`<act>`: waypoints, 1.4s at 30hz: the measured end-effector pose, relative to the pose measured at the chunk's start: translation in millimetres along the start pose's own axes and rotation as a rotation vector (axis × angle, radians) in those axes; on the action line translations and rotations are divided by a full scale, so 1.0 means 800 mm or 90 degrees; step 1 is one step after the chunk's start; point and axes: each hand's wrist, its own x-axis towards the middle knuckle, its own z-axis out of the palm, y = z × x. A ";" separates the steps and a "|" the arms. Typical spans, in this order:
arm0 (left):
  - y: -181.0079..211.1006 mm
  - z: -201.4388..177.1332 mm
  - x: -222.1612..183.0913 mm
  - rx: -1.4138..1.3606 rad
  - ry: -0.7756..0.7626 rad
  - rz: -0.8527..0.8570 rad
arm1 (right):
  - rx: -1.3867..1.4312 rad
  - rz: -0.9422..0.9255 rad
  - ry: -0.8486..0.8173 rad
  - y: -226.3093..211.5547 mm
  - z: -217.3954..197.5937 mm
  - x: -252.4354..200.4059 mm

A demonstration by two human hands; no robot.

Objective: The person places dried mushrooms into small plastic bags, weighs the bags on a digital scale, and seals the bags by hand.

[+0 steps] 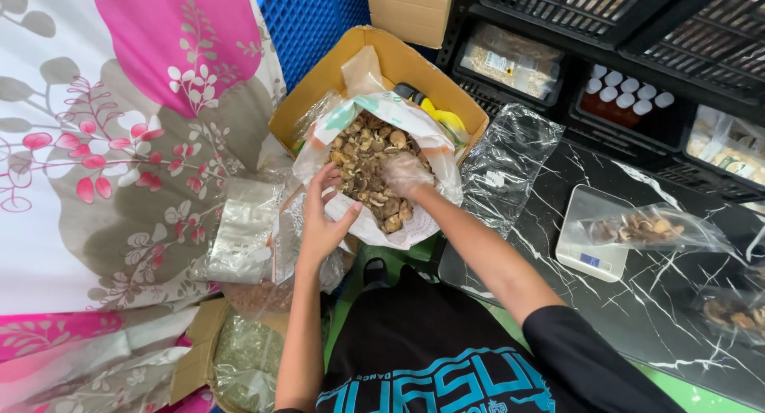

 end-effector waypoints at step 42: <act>0.015 0.270 0.028 -0.006 -0.616 0.068 | 0.111 0.775 0.308 0.050 -0.523 -0.386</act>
